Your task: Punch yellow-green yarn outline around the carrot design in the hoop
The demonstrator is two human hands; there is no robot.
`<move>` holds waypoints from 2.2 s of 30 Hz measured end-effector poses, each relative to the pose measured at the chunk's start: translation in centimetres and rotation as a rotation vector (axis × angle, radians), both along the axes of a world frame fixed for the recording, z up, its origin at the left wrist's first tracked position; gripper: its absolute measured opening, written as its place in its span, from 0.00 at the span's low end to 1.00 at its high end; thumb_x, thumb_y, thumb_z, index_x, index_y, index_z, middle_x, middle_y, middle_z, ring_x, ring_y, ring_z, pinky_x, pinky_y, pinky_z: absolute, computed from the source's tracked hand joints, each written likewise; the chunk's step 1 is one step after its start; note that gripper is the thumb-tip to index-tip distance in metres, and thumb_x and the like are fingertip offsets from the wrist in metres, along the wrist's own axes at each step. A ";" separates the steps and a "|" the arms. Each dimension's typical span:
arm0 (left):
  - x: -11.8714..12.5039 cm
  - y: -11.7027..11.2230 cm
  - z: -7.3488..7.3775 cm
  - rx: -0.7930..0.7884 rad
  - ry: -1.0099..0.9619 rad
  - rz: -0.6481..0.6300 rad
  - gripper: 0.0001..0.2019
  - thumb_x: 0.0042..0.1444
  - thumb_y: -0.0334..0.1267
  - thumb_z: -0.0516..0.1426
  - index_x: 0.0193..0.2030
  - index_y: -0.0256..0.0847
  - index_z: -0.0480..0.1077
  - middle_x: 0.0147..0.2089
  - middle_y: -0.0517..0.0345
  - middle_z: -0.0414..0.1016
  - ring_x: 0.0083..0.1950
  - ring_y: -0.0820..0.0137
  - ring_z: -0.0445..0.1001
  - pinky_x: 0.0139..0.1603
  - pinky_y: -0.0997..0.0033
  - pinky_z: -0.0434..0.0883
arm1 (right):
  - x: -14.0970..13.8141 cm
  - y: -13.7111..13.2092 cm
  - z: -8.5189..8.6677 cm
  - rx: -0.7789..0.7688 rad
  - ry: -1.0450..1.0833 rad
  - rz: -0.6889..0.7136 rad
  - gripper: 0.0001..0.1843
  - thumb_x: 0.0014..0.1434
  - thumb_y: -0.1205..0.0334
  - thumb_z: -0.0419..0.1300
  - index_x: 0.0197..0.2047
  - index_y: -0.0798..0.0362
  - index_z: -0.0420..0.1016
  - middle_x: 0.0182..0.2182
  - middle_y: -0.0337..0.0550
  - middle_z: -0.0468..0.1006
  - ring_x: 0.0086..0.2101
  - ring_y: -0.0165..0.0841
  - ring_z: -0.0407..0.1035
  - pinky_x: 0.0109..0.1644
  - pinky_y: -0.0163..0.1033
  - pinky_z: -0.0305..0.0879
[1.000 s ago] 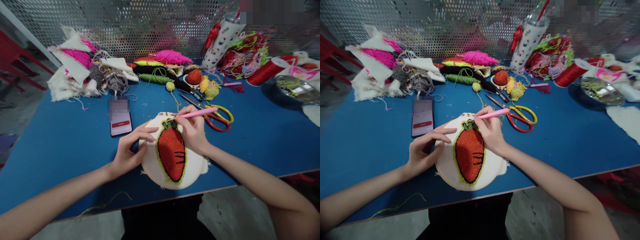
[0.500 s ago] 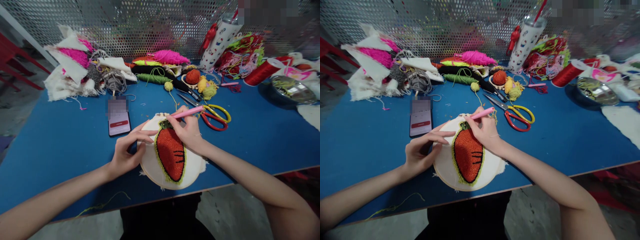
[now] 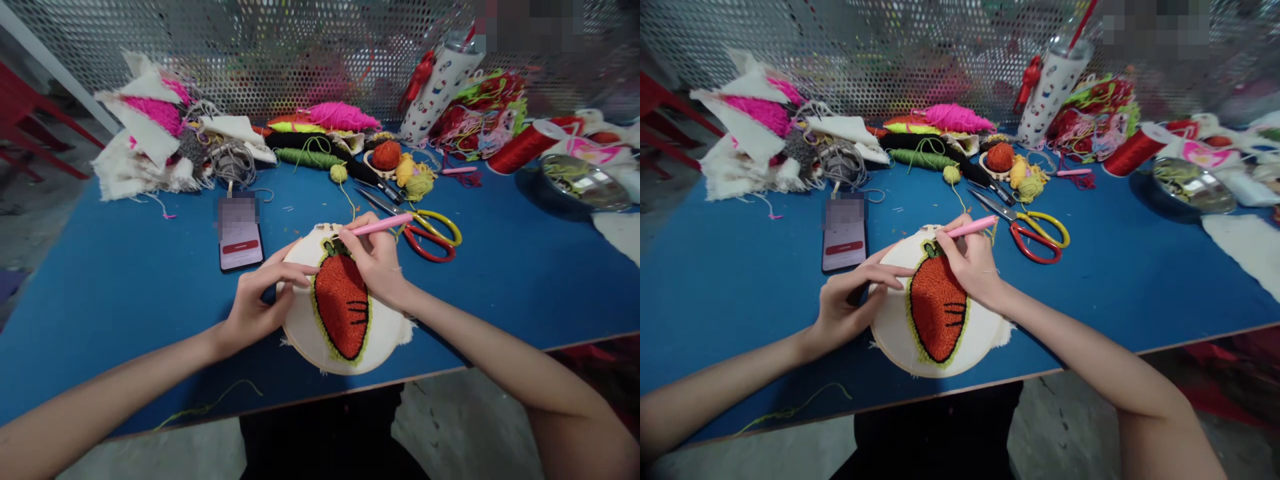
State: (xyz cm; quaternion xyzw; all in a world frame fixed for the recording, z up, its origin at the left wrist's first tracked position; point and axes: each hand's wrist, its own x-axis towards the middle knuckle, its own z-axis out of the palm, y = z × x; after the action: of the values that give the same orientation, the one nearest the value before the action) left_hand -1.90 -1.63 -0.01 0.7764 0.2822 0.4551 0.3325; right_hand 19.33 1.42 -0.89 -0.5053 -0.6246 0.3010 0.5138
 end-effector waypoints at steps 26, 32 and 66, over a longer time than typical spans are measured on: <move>-0.2 -0.3 -0.1 0.006 -0.030 -0.012 0.12 0.58 0.21 0.53 0.39 0.39 0.74 0.49 0.49 0.82 0.62 0.58 0.74 0.69 0.39 0.63 | -0.3 0.6 -0.1 0.139 -0.317 0.059 0.09 0.60 0.58 0.62 0.30 0.48 0.69 0.31 0.39 0.75 0.39 0.36 0.68 0.48 0.46 0.64; 0.0 0.0 -0.2 -0.009 -0.011 0.004 0.11 0.59 0.22 0.52 0.39 0.38 0.74 0.46 0.49 0.83 0.61 0.60 0.75 0.68 0.42 0.65 | -0.3 0.6 0.0 -0.081 0.078 0.063 0.07 0.61 0.56 0.60 0.33 0.49 0.71 0.29 0.36 0.73 0.30 0.29 0.67 0.35 0.39 0.63; -0.1 0.0 -0.2 0.013 -0.026 -0.003 0.12 0.58 0.20 0.53 0.38 0.38 0.74 0.47 0.48 0.82 0.62 0.59 0.74 0.69 0.41 0.64 | 0.0 0.6 -0.4 -0.046 0.217 0.029 0.05 0.60 0.59 0.61 0.33 0.49 0.69 0.30 0.34 0.72 0.32 0.28 0.69 0.37 0.38 0.66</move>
State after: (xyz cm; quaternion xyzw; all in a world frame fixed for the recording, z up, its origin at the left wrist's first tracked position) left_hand -2.03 -1.64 -0.22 0.7731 0.2738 0.4664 0.3316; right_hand 19.33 2.06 -1.33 -0.4723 -0.5656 0.3756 0.5621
